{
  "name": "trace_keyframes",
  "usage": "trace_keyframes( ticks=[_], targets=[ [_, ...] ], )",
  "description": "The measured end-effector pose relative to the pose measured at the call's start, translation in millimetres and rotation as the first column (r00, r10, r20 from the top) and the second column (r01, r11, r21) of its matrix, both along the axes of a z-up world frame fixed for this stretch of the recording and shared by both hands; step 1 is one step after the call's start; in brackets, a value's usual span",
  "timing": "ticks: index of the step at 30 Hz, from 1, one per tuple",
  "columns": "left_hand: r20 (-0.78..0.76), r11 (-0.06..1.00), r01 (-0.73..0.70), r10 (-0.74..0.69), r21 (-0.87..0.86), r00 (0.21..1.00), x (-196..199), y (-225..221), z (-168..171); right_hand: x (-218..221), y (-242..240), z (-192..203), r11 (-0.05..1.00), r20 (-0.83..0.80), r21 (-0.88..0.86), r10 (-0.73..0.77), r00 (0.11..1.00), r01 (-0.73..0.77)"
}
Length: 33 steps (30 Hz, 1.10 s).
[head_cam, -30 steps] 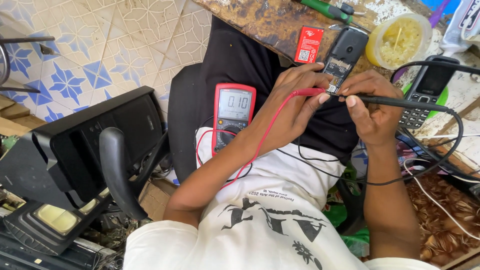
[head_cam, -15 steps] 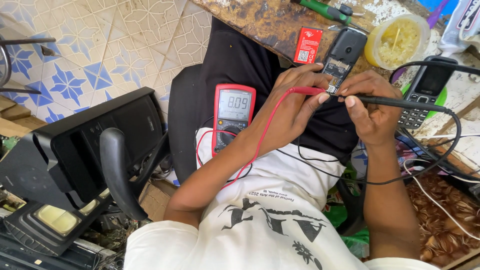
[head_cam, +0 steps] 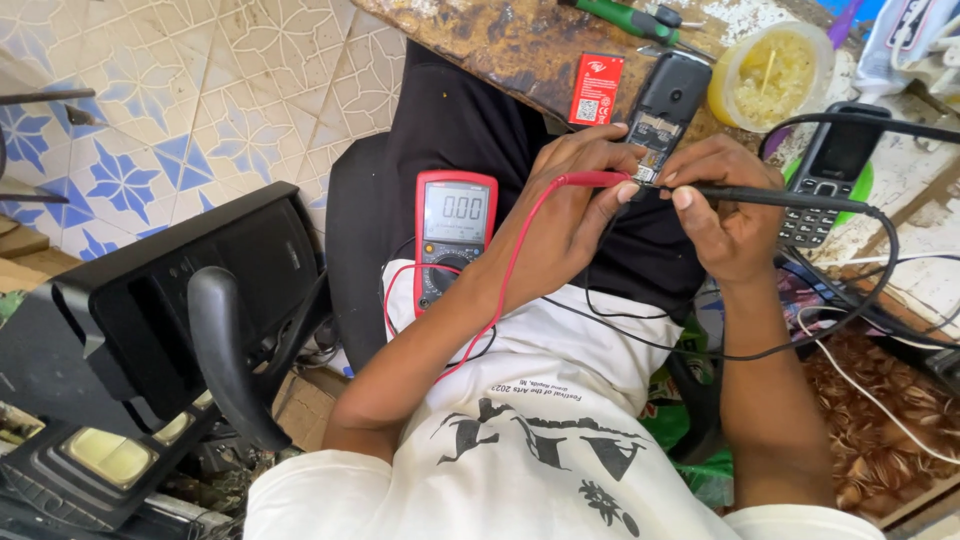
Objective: The person removes the back cover of a mobile phone, inserts a SIM card, and reattaches the cover. They then use a multimeter to test the phone's battery contacts and buttons while the device rests on their lap.
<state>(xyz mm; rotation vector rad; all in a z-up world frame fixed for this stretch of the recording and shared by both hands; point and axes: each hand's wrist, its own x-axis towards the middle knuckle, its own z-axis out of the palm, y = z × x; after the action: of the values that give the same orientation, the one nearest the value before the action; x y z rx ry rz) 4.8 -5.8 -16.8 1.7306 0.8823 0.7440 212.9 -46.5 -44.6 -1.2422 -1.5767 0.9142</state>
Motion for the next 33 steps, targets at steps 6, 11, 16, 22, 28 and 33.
trace_keyframes(
  ticks=[6,11,16,22,28,33],
  targets=[
    [-0.030,1.000,-0.003,0.003,-0.016,1.000,0.0,0.2,0.4,0.3,1.9,0.8,1.000,-0.002,0.002,0.026,1.000,-0.026],
    [-0.040,1.000,0.010,-0.010,-0.006,0.999,-0.9,1.0,0.2,0.7,2.3,0.7,0.999,0.004,0.011,0.035,0.999,-0.035],
    [-0.037,1.000,0.008,-0.008,-0.001,0.999,-0.8,0.8,0.8,1.4,1.7,-2.2,1.000,0.000,0.015,0.027,1.000,-0.027],
    [-0.041,1.000,0.013,-0.013,-0.002,0.999,-0.8,1.4,1.6,1.4,1.6,-0.6,1.000,0.011,0.006,0.026,1.000,-0.026],
    [-0.041,1.000,0.017,-0.017,-0.007,0.999,-0.7,1.8,1.7,1.6,2.4,-1.6,0.999,0.003,0.018,0.032,0.999,-0.032],
    [-0.039,1.000,0.015,-0.016,-0.010,0.999,-0.6,2.1,3.5,2.0,1.8,-1.7,0.999,0.003,0.013,0.029,1.000,-0.029]
  ],
)
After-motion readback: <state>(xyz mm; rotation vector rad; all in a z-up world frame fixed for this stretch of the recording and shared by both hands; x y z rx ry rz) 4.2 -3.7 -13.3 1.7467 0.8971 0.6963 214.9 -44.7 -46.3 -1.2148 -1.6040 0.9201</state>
